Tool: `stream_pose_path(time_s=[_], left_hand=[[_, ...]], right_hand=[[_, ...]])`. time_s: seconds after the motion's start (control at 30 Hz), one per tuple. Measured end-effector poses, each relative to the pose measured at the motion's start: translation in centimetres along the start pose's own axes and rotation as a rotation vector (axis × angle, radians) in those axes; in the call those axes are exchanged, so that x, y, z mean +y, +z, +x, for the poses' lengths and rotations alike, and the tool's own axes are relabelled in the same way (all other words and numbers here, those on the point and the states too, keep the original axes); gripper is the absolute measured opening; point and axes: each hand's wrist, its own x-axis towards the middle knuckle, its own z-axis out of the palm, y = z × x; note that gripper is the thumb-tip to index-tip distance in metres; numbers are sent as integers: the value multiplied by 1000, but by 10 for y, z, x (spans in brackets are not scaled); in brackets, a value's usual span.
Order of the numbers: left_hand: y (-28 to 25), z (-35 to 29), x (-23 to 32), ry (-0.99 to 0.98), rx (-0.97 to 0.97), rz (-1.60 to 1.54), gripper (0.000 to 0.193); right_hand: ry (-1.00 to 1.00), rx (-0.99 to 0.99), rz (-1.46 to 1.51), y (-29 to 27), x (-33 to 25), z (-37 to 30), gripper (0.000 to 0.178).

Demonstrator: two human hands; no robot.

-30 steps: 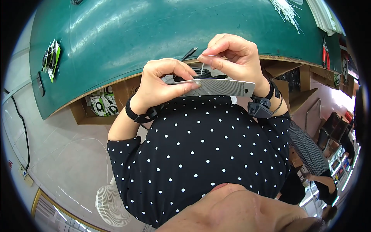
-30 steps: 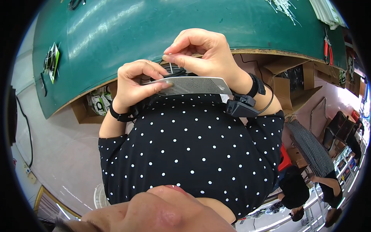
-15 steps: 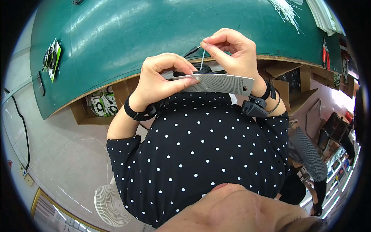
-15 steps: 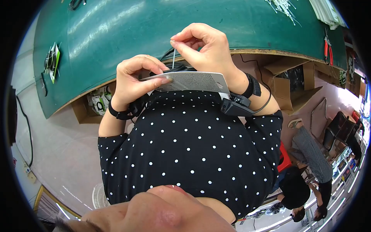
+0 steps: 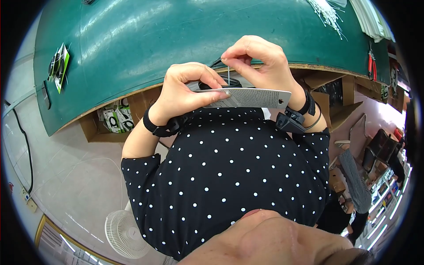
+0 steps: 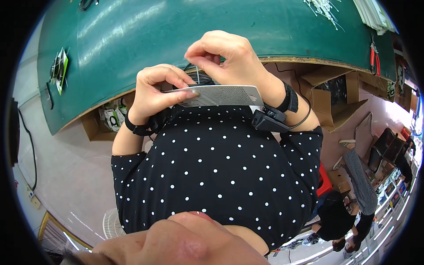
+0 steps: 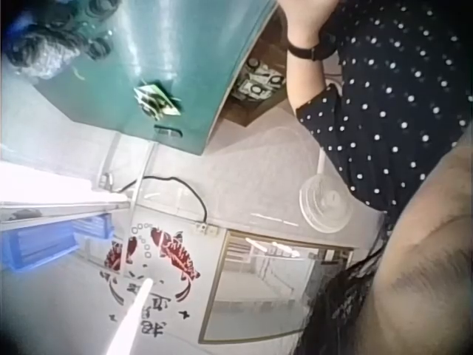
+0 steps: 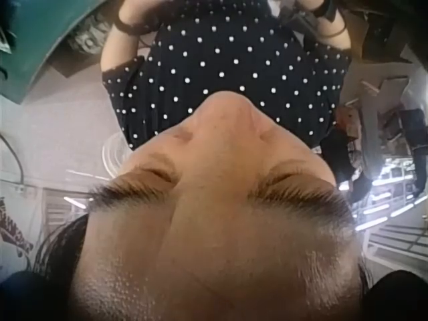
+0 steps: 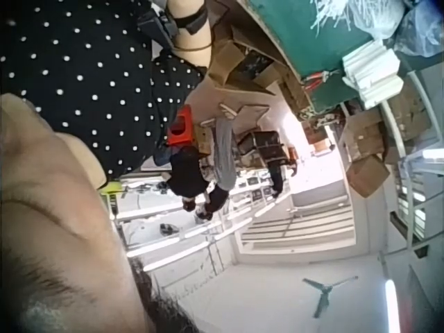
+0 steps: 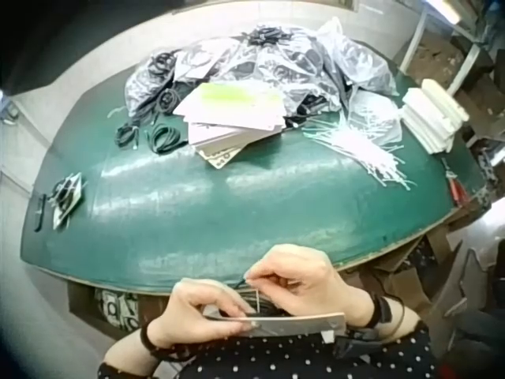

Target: The person attaches a cable to a cardboard backing by threading a zip tie through the card, then trims the excess tie with shears. After setting the finished product aside, they pick up another cable and card to repeat the process.

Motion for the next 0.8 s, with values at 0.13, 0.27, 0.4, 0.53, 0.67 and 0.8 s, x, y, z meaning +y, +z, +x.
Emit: stream_pose_path(time_s=[0.13, 0.27, 0.4, 0.53, 0.67, 0.8], left_hand=[[0, 0, -1, 14, 8, -21, 14], [-4, 0, 1, 113, 2, 68, 15], [-3, 0, 5, 190, -11, 164, 16], [-1, -1, 12, 245, -33, 200, 17], [-1, 1, 18, 355, -69, 280, 17], [0, -1, 20, 428, -96, 338, 17]], right_hand=[[-72, -72, 21, -4, 4, 3, 11], [-79, -228, 36, -11, 4, 3, 12], [64, -175, 197, -14, -4, 0, 11], [39, -100, 251, -11, -1, -2, 13], [-514, -190, -19, -16, 1, 3, 17], [-562, -230, -118, -16, -6, -1, 20]])
